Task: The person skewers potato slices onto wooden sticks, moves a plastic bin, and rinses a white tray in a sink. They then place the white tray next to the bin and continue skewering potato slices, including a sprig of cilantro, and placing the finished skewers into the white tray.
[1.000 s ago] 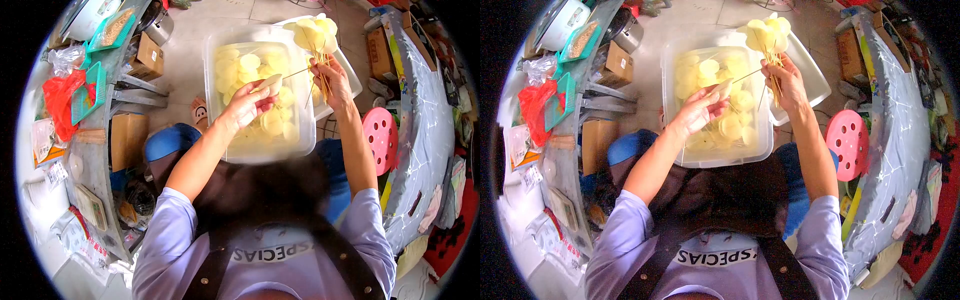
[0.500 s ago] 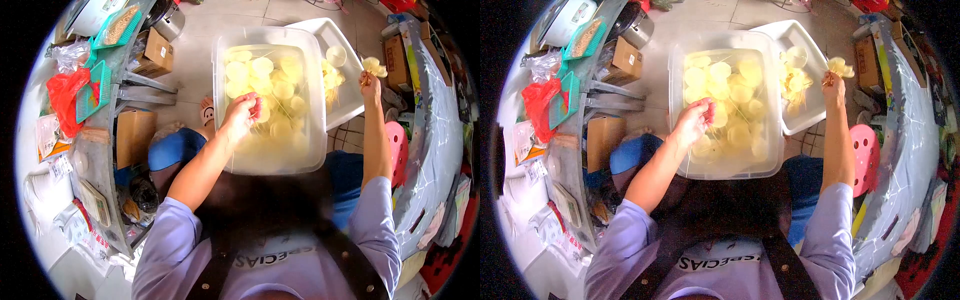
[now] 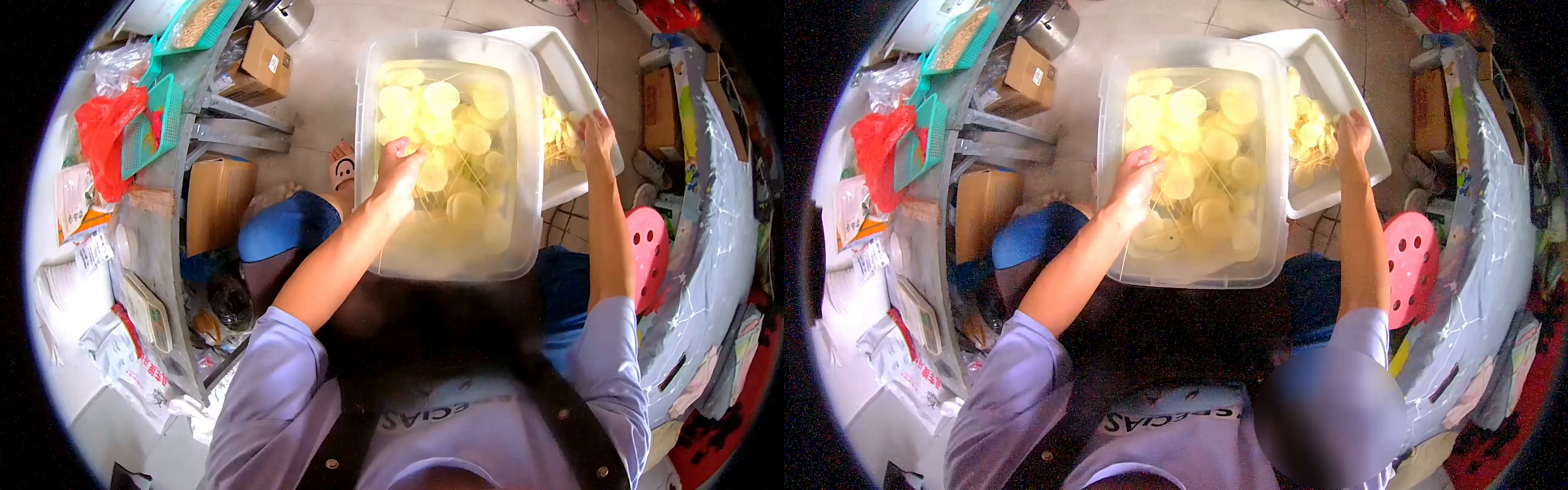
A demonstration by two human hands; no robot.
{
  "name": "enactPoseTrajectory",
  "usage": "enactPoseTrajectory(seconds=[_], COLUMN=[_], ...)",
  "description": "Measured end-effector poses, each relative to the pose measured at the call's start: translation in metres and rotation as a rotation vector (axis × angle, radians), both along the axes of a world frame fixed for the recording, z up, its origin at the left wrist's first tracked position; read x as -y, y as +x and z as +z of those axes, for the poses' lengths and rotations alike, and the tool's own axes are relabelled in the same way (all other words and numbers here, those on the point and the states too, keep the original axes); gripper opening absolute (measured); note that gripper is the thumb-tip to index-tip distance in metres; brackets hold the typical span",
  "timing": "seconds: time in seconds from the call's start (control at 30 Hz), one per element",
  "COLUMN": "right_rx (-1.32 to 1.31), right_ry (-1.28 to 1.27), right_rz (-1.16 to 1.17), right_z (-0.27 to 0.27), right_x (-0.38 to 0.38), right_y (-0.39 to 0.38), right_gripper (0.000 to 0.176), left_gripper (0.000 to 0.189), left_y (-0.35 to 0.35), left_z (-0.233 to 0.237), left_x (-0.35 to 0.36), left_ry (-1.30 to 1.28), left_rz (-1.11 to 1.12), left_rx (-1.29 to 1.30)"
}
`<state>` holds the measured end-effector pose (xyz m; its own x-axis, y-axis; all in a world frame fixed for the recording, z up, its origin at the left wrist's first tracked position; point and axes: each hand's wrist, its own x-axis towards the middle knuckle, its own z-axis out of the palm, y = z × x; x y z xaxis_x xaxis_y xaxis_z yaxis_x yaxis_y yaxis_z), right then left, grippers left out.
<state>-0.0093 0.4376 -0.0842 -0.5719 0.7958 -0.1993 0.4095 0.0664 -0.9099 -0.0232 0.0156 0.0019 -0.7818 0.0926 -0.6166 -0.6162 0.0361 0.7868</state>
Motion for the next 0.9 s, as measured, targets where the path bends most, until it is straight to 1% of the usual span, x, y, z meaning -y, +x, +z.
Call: enactPoseTrajectory(seconds=[0.03,0.07,0.1,0.13,0.17,0.2,0.23,0.27,0.3,0.37,0.4,0.47,0.5,0.53,0.57,0.6,0.63,0.7,0.73,0.77,0.8,0.83,0.87,0.9], right_rx=[-0.101,-0.202,-0.2,-0.262,-0.2,-0.05,-0.009,0.068,0.244,0.365,0.399,0.483,0.517,0.553,0.589,0.521,0.536,0.562,0.57,0.578,0.585,0.593,0.581,0.55], right_ry=[0.092,0.183,0.136,0.008,0.022,0.356,0.577,0.851,0.849,0.875,0.871,0.866,0.929,0.991,1.05,1.058,1.069,1.091,1.043,0.967,0.892,0.816,0.779,0.63], right_rz=[0.051,0.104,0.311,0.537,0.774,0.912,0.966,0.965,0.941,0.877,0.903,0.962,1.031,1.098,1.161,1.113,1.087,1.032,0.979,0.96,0.942,0.924,0.919,0.928], right_z=[0.047,0.108,0.134,0.136,0.135,0.131,0.103,0.08,0.072,0.05,0.047,0.04,0.044,0.052,0.06,0.068,0.079,0.102,0.109,0.118,0.126,0.132,0.135,0.139], right_x=[0.037,0.095,0.12,0.138,0.154,0.177,0.187,0.198,0.208,0.215,0.22,0.225,0.229,0.233,0.236,0.239,0.241,0.243,0.241,0.24,0.239,0.239,0.237,0.235], right_y=[-0.006,-0.012,-0.017,-0.025,-0.034,-0.041,-0.057,-0.067,-0.075,-0.083,-0.085,-0.08,-0.077,-0.073,-0.068,-0.061,-0.056,-0.05,-0.048,-0.046,-0.044,-0.041,-0.04,-0.036], right_gripper=[0.026,0.03,0.037,0.036,0.038,0.04,0.041,0.043,0.048,0.05,0.046,0.039,0.034,0.029,0.024,0.017,0.017,0.018,0.018,0.018,0.019,0.019,0.018,0.017], left_gripper=[0.052,0.054,0.056,0.058,0.059,0.06,0.061,0.068,0.07,0.073,0.081,0.084,0.086,0.083,0.071,0.059,0.048,0.028,0.017,0.012,0.007,0.004,0.002,0.002], left_y=[0.0,0.0,0.0,0.0,0.002,0.003,0.003,0.005,0.007,0.016,0.018,0.023,0.027,0.025,0.03,0.034,0.037,0.03,0.027,0.028,0.028,0.03,0.029,0.029], left_z=[-0.005,-0.006,-0.005,-0.005,-0.009,-0.017,-0.025,-0.031,-0.028,-0.018,0.008,-0.003,-0.013,-0.026,-0.037,-0.04,-0.041,-0.041,-0.038,-0.035,-0.021,-0.011,-0.02,-0.018], left_x=[0.0,-0.001,-0.003,-0.004,-0.004,-0.005,-0.005,-0.003,-0.003,-0.003,-0.001,0.001,-0.003,-0.009,-0.012,-0.014,-0.016,-0.014,-0.012,-0.011,-0.01,-0.008,-0.012,-0.011], left_ry=[-0.021,-0.031,-0.042,-0.053,-0.035,-0.018,-0.002,0.039,-0.07,-0.289,-0.348,-0.222,-0.153,-0.204,-0.193,-0.183,-0.174,-0.057,0.0,-0.001,-0.002,-0.003,-0.058,-0.01], left_rz=[-0.003,-0.017,-0.033,-0.053,-0.06,-0.069,-0.078,-0.104,-0.152,-0.24,-0.298,-0.217,-0.179,-0.168,-0.097,-0.027,0.042,0.049,0.052,0.052,0.054,0.055,0.071,0.082], left_rx=[-0.027,0.005,0.038,0.068,0.079,0.09,0.1,0.067,0.071,0.084,0.103,0.107,0.108,0.179,0.1,0.02,-0.061,0.122,0.21,0.217,0.224,0.233,0.203,0.213])
